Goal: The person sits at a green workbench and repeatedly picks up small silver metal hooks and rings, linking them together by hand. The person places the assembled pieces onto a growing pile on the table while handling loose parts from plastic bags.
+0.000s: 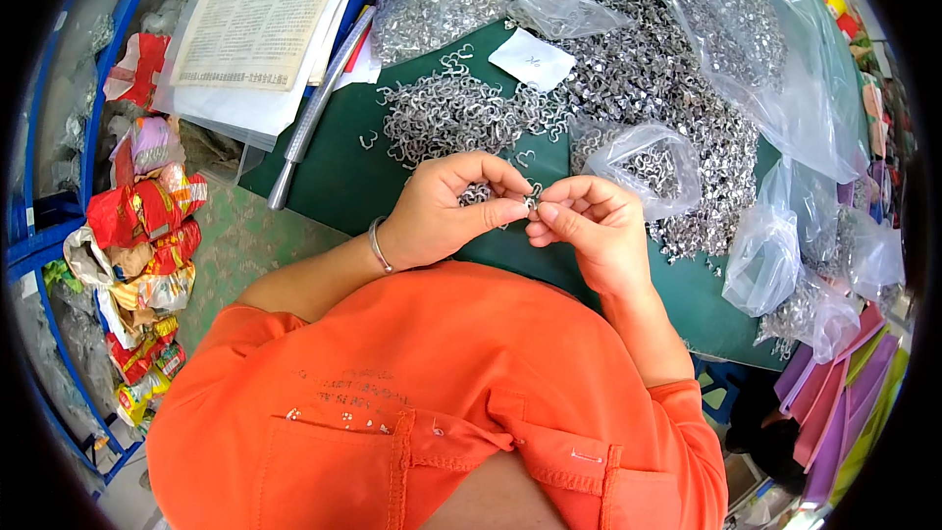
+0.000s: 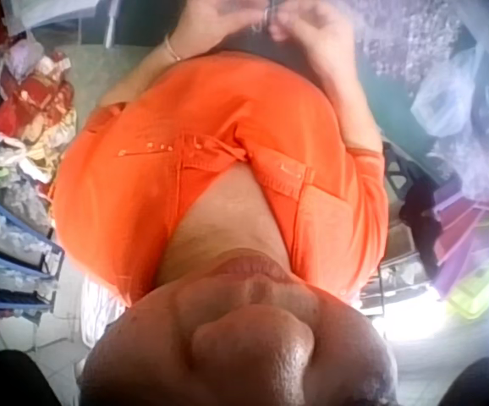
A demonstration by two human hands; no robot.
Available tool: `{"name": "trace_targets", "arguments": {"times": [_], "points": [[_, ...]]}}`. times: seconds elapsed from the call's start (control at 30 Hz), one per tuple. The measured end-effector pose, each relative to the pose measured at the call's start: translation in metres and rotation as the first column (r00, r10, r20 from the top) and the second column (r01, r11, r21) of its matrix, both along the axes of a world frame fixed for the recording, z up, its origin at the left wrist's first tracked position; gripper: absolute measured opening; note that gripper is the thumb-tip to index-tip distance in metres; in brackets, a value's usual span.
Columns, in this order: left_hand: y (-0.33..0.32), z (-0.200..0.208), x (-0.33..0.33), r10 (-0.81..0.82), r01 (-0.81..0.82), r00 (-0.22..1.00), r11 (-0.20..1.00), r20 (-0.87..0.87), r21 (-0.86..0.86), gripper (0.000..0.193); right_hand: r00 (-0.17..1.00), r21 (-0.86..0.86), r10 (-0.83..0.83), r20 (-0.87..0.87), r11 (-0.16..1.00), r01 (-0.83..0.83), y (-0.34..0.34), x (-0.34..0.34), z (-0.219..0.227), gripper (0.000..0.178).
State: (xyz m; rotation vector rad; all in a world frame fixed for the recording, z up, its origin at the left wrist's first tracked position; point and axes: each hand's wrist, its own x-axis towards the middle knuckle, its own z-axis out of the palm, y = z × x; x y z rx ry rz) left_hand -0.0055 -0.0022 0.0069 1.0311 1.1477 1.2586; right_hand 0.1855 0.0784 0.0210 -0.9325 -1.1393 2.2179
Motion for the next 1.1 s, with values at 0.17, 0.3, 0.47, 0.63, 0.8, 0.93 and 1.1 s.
{"name": "trace_targets", "arguments": {"times": [0.17, 0.3, 0.47, 0.63, 0.8, 0.93, 1.1], "points": [[0.001, 0.004, 0.000, -0.005, 0.004, 1.000, 1.000, -0.028, -0.024, 0.013, 1.000, -0.057, 0.001, -0.009, 0.998, -0.001, -0.002, 0.000, 0.001, 0.011], [0.001, 0.005, -0.002, 0.015, -0.013, 1.000, 0.996, 0.023, -0.091, 0.011, 0.984, 0.496, -0.168, 0.054, 0.860, 0.119, -0.008, 0.010, 0.018, 0.009], [-0.003, -0.005, -0.009, 0.173, -0.129, 0.961, 0.970, 0.214, -0.205, 0.009, 0.747, 0.979, -0.649, 0.146, -0.016, -0.204, 0.031, 0.031, 0.032, 0.019], [-0.003, -0.006, -0.008, 0.187, -0.137, 0.956, 0.966, 0.225, -0.220, 0.009, 0.899, 0.978, -0.416, 0.139, -0.087, -0.191, 0.013, 0.015, 0.023, 0.025], [-0.003, -0.001, -0.004, 0.141, -0.119, 0.985, 0.975, 0.105, -0.188, 0.009, 0.839, 0.891, -0.316, 0.444, 0.058, -0.450, 0.001, -0.009, -0.019, 0.028], [-0.005, 0.002, -0.006, 0.126, -0.127, 0.992, 0.980, -0.015, -0.153, 0.010, 0.869, 0.911, -0.272, 0.413, 0.122, -0.394, -0.002, -0.009, -0.023, 0.025], [-0.004, -0.006, -0.002, 0.073, -0.077, 0.987, 0.997, -0.146, -0.020, 0.015, 0.952, 0.841, -0.157, 0.262, 0.520, -0.146, -0.004, -0.005, -0.016, 0.024]]}}
